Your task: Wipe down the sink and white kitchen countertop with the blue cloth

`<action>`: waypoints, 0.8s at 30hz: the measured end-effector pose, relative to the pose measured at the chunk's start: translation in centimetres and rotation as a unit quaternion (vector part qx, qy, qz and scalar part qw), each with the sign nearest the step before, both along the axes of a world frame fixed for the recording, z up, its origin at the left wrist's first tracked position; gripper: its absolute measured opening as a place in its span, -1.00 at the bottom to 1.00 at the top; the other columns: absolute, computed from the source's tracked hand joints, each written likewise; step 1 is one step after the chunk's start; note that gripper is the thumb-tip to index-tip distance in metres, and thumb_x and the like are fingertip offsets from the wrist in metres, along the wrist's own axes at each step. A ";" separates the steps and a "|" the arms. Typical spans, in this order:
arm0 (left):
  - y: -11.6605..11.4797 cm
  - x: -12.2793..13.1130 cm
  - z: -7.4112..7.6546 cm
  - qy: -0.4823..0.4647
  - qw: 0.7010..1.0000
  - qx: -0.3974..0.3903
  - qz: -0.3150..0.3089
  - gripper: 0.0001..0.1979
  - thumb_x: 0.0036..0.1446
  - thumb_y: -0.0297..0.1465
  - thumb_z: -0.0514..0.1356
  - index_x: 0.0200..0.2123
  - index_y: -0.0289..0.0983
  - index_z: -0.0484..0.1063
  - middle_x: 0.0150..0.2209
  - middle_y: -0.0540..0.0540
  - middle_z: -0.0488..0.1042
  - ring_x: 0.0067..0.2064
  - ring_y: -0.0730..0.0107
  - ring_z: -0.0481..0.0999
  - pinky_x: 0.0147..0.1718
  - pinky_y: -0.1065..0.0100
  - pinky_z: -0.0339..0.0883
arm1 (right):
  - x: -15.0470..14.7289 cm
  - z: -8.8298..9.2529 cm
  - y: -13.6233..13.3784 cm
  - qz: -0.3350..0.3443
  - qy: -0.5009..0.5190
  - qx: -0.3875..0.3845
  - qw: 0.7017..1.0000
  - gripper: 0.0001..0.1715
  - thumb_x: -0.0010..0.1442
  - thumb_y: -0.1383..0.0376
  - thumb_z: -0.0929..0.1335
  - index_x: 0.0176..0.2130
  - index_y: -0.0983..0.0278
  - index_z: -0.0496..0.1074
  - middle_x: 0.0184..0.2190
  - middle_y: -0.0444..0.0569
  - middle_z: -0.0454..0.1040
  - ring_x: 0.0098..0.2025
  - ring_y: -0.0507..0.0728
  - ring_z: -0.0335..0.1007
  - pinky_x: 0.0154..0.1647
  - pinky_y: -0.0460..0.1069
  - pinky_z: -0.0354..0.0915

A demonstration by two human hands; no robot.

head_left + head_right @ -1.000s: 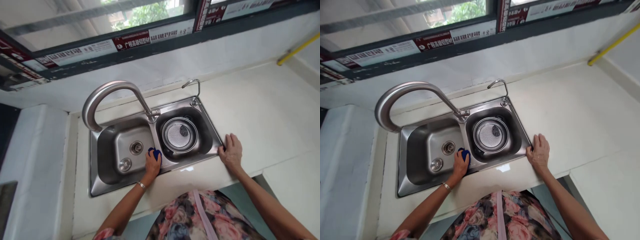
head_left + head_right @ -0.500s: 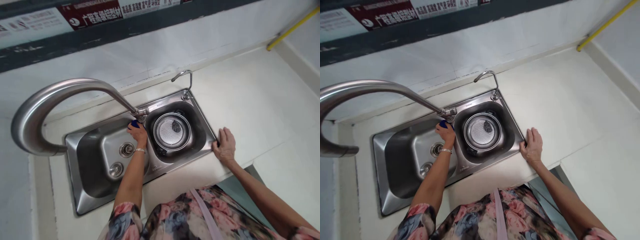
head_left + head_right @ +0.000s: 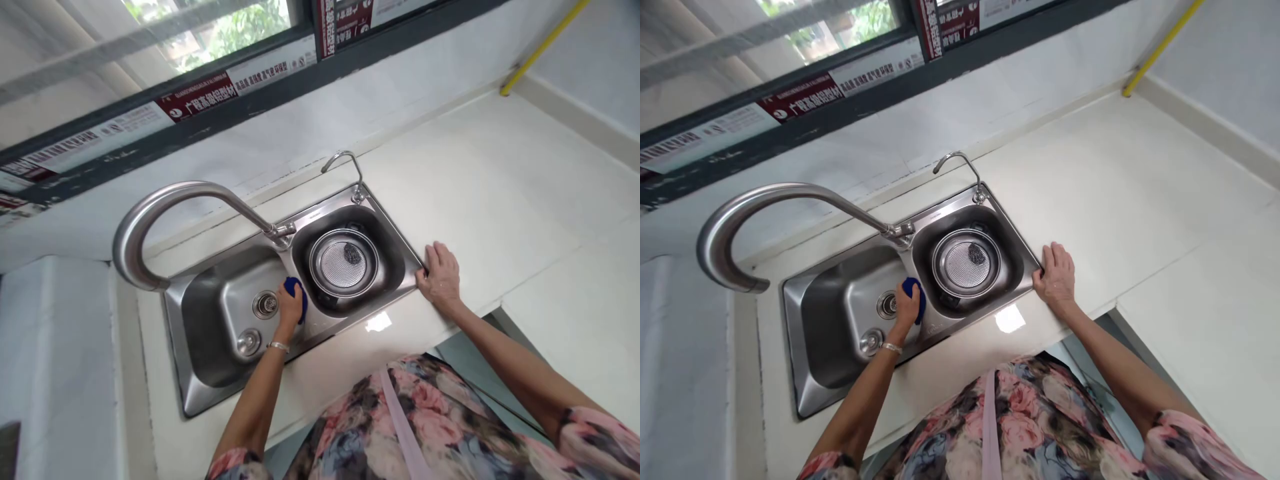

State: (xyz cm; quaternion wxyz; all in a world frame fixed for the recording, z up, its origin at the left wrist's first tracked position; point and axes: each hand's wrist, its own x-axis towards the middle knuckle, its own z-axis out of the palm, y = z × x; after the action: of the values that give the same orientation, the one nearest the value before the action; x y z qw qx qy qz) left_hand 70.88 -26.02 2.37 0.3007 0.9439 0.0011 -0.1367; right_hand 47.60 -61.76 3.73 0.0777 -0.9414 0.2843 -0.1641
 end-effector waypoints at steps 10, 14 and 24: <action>6.5 -5.7 2.9 0.108 0.981 0.036 -0.159 -0.62 0.12 -0.19 0.28 -0.03 -0.24 0.50 -0.12 -0.25 0.55 -0.08 0.01 0.59 0.07 0.02 0.46 | 0.4 -0.6 -0.1 -0.012 -0.019 0.008 1.000 -0.22 0.21 0.31 0.30 0.36 0.47 0.19 0.42 0.38 0.14 0.46 0.45 0.00 0.43 0.41 0.07; 6.0 -4.5 3.1 0.078 0.989 0.019 -0.128 -0.60 0.15 -0.16 0.25 -0.01 -0.25 0.48 -0.04 -0.26 0.52 0.02 0.01 0.56 0.16 0.04 0.40 | 0.3 -0.7 0.7 0.064 -0.043 0.046 0.996 -0.36 0.22 0.37 0.26 0.26 0.42 0.31 0.35 0.31 0.28 0.45 0.41 0.07 0.46 0.44 0.05; -4.3 -0.2 1.2 -0.053 0.981 -0.002 0.187 -0.33 0.31 -0.13 0.16 0.33 -0.36 0.09 0.24 -0.56 0.22 0.22 -0.21 0.40 0.10 -0.13 0.42 | 9.1 -3.1 6.0 -0.038 0.065 0.341 0.937 -0.38 0.19 0.38 0.34 0.21 0.55 0.31 0.16 0.42 0.41 0.25 0.44 0.36 0.27 0.26 0.34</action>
State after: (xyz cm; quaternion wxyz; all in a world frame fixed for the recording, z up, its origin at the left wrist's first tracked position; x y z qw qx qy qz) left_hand 70.70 -30.35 3.54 0.3227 0.9322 0.1615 -0.0283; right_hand 56.70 -55.77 0.68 0.3691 -0.8553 0.3635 0.0012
